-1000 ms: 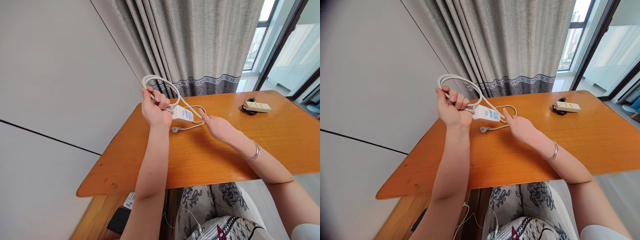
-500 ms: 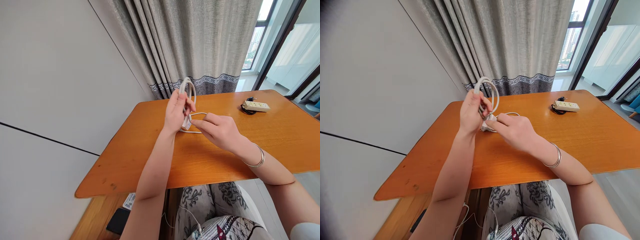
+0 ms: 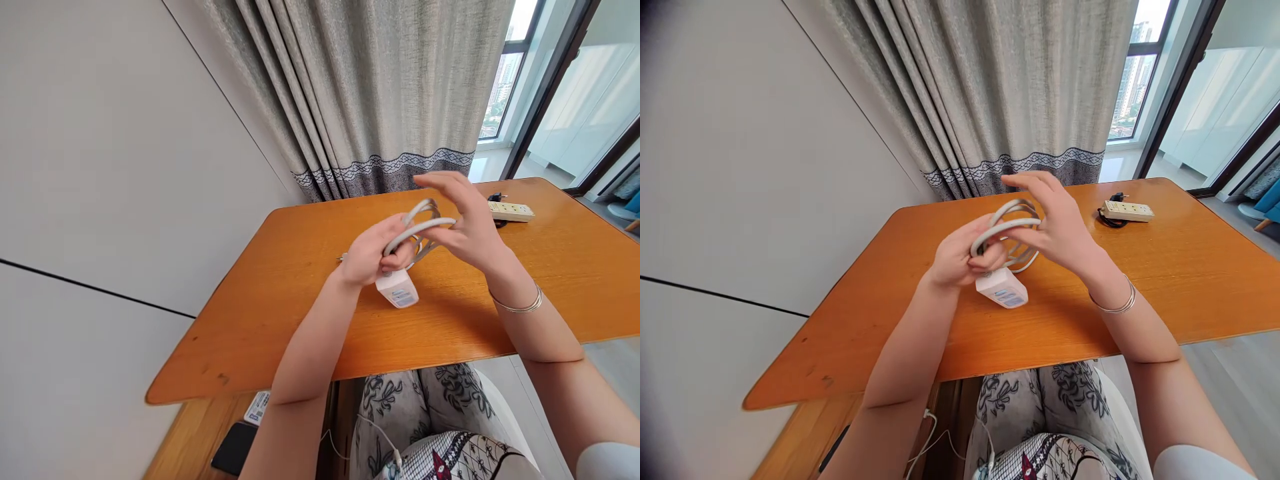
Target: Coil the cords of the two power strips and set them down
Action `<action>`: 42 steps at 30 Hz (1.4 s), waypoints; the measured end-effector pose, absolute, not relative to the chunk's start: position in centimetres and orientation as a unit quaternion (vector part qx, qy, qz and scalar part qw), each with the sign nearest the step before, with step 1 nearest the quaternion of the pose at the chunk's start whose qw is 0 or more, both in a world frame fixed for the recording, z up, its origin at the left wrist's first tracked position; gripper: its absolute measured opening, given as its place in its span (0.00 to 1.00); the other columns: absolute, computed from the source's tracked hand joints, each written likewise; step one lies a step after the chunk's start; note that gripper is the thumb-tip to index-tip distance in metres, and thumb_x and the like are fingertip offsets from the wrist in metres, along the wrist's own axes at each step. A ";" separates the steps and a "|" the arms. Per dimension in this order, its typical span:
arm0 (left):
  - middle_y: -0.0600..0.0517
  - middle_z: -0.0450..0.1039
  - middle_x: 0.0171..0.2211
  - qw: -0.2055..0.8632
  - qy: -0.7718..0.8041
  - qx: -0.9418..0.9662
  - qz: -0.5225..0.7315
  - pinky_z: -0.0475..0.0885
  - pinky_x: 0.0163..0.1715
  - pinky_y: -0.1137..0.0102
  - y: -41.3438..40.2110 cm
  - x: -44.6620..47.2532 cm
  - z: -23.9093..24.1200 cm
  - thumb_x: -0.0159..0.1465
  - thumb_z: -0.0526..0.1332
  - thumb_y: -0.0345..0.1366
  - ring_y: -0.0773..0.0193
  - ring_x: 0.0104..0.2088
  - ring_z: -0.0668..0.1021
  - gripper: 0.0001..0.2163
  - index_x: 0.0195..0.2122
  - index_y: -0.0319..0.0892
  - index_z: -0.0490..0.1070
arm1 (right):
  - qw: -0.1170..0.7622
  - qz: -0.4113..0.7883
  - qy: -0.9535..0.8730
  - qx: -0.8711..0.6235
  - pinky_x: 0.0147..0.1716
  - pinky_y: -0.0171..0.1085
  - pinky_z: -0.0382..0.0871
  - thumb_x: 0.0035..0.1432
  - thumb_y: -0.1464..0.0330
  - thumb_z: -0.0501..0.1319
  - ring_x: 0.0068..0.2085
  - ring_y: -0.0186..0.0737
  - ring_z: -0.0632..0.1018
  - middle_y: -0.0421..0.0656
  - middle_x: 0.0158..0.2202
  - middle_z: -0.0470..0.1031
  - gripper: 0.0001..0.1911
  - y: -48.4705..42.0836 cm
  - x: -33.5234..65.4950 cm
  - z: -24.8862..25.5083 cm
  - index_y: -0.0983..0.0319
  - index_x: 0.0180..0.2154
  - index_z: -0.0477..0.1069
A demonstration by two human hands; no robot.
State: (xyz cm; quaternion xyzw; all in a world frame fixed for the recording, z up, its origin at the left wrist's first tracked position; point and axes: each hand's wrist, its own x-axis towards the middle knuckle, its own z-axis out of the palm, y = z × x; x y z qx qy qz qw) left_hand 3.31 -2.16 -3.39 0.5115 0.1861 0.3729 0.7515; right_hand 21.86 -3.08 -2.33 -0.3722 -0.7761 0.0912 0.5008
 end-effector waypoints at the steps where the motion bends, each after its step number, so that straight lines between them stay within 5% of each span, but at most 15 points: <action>1: 0.62 0.45 0.10 0.763 0.191 0.485 0.382 0.52 0.14 0.77 -2.1 3.2 -3.2 0.76 0.50 0.41 0.73 0.10 0.51 0.21 0.27 0.41 0.69 | 0.497 0.156 -0.775 -0.356 0.52 0.48 0.74 0.62 0.52 0.66 0.55 0.49 0.76 0.49 0.54 0.75 0.28 -2.7 21.9 -2.4 0.57 0.59 0.71; 6: 0.63 0.39 0.12 0.793 0.224 0.370 0.429 0.51 0.13 0.76 -1.2 2.4 -2.4 0.75 0.43 0.54 0.73 0.09 0.49 0.28 0.24 0.43 0.65 | 0.439 0.423 -0.736 -0.294 0.36 0.36 0.77 0.59 0.48 0.67 0.37 0.39 0.82 0.40 0.32 0.77 0.27 -1.1 22.4 -3.2 0.61 0.50 0.74; 12: 0.64 0.40 0.13 0.807 0.236 0.352 0.411 0.52 0.13 0.79 -0.7 2.9 -2.7 0.77 0.43 0.48 0.76 0.09 0.51 0.25 0.25 0.42 0.59 | 0.412 0.526 -0.689 -0.281 0.26 0.33 0.72 0.55 0.38 0.64 0.22 0.36 0.78 0.30 0.15 0.61 0.36 0.1 22.5 -4.3 0.64 0.45 0.75; 17: 0.64 0.43 0.14 0.793 0.231 0.318 0.466 0.52 0.12 0.80 -0.3 2.9 -2.4 0.76 0.48 0.49 0.76 0.10 0.52 0.22 0.26 0.43 0.57 | 0.480 0.531 -0.643 -0.272 0.32 0.35 0.76 0.53 0.39 0.67 0.27 0.35 0.80 0.32 0.21 0.68 0.34 1.0 22.0 -5.4 0.62 0.45 0.74; 21: 0.64 0.46 0.13 0.762 0.202 0.298 0.537 0.52 0.12 0.80 0.2 1.9 -2.1 0.76 0.48 0.50 0.76 0.10 0.52 0.22 0.27 0.43 0.57 | 0.431 0.567 -0.670 -0.209 0.46 0.40 0.78 0.42 0.52 0.79 0.41 0.40 0.83 0.42 0.37 0.81 0.37 1.8 21.9 -6.4 0.61 0.50 0.72; 24: 0.63 0.47 0.13 0.758 0.199 0.294 0.547 0.52 0.12 0.80 0.5 1.6 -2.1 0.76 0.48 0.50 0.77 0.10 0.53 0.22 0.27 0.44 0.57 | 0.417 0.587 -0.666 -0.195 0.49 0.42 0.78 0.44 0.54 0.78 0.44 0.41 0.83 0.47 0.44 0.83 0.34 2.3 22.0 -7.0 0.61 0.49 0.73; 35: 0.63 0.46 0.12 0.768 0.213 0.296 0.527 0.51 0.11 0.80 0.4 1.8 -1.9 0.76 0.48 0.51 0.76 0.10 0.53 0.23 0.26 0.43 0.57 | 0.428 0.645 -0.592 -0.224 0.37 0.36 0.80 0.44 0.59 0.80 0.33 0.35 0.84 0.45 0.37 0.85 0.26 2.7 21.8 -7.8 0.62 0.40 0.72; 42: 0.63 0.43 0.12 0.757 0.231 0.314 0.525 0.50 0.11 0.80 0.1 2.3 -1.9 0.76 0.47 0.51 0.77 0.09 0.52 0.25 0.24 0.43 0.52 | 0.431 0.600 -0.633 -0.231 0.32 0.32 0.76 0.48 0.56 0.77 0.29 0.31 0.81 0.44 0.37 0.84 0.29 2.8 22.2 -7.3 0.63 0.47 0.73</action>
